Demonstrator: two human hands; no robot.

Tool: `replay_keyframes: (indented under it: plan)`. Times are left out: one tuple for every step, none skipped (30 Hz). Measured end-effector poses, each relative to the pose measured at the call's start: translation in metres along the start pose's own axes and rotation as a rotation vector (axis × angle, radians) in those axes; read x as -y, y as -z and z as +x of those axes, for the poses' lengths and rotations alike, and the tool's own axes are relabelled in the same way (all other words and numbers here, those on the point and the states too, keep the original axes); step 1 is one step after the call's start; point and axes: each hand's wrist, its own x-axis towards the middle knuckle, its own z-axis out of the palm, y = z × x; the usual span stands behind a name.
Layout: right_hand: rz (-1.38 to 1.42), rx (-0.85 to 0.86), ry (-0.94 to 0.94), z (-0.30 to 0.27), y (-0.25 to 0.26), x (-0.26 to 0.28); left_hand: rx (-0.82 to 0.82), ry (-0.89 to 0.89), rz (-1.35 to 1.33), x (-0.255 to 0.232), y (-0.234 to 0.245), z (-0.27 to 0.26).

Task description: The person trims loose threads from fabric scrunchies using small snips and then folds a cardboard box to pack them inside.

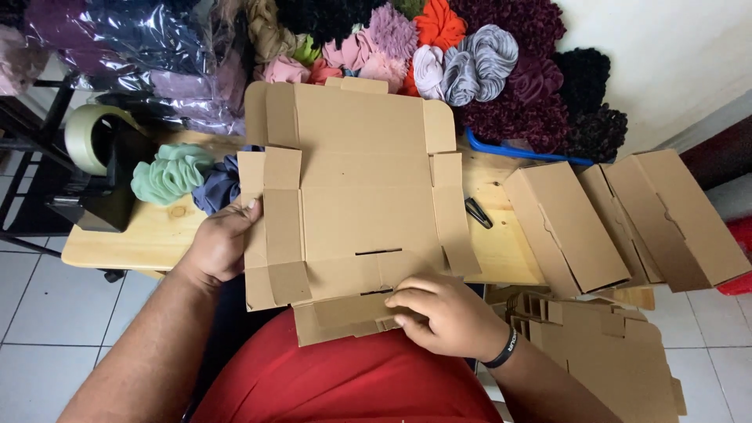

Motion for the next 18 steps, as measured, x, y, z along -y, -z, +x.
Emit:
replay_keyframes:
  plan:
    - [-0.071, -0.057, 0.043, 0.000, -0.001, -0.001, -0.034, 0.021, 0.028, 0.002, 0.002, 0.002]
    - [-0.141, -0.112, 0.086, 0.001, -0.003, -0.002, -0.068, 0.044, 0.055, 0.004, 0.004, 0.003]
    - [-0.143, -0.111, 0.088, 0.002, -0.003, -0.005, -0.068, 0.042, 0.053, 0.004, 0.004, 0.004]
    - [-0.212, -0.143, 0.121, 0.003, -0.005, -0.006, -0.031, 0.037, 0.003, 0.006, 0.004, 0.005]
    - [-0.282, -0.174, 0.154, 0.003, -0.006, -0.008, 0.007, 0.031, -0.047, 0.007, 0.004, 0.005]
    - [-0.284, -0.174, 0.155, -0.002, -0.013, -0.023, 0.008, 0.030, -0.048, 0.012, 0.006, 0.008]
    - [-0.389, -0.252, 0.074, -0.007, -0.020, -0.037, -0.030, 0.022, -0.044, 0.016, 0.009, 0.011]
    - [-0.496, -0.332, -0.005, -0.011, -0.025, -0.053, -0.067, 0.010, -0.041, 0.019, 0.011, 0.015]
    - [-0.502, -0.334, -0.001, -0.008, -0.006, -0.048, -0.064, 0.004, -0.043, 0.019, 0.010, 0.017]
    - [-0.622, -0.482, -0.002, -0.005, 0.013, -0.042, -0.057, -0.002, -0.049, 0.020, 0.010, 0.017]
    - [-0.740, -0.630, -0.004, -0.002, 0.031, -0.035, -0.050, -0.007, -0.055, 0.021, 0.009, 0.018]
    - [-0.742, -0.629, -0.002, -0.005, 0.059, -0.033, -0.050, -0.009, -0.058, 0.017, 0.002, 0.013]
    - [-0.785, -0.668, 0.014, -0.007, 0.086, -0.031, -0.050, -0.002, -0.070, 0.013, -0.005, 0.007]
    - [-0.832, -0.713, 0.033, -0.008, 0.115, -0.029, -0.047, -0.002, -0.082, 0.006, -0.012, 0.004]
    - [-0.838, -0.716, 0.039, -0.012, 0.138, -0.025, -0.044, -0.009, -0.084, 0.006, -0.009, 0.004]
    - [-0.861, -0.785, 0.049, -0.015, 0.161, -0.020, 0.039, 0.016, -0.098, 0.006, -0.005, 0.003]
    - [-0.884, -0.855, 0.062, -0.019, 0.184, -0.015, 0.123, 0.041, -0.112, 0.006, -0.001, 0.003]
    - [-0.893, -0.853, 0.062, -0.025, 0.197, -0.015, 0.129, 0.040, -0.116, 0.002, -0.002, -0.001]
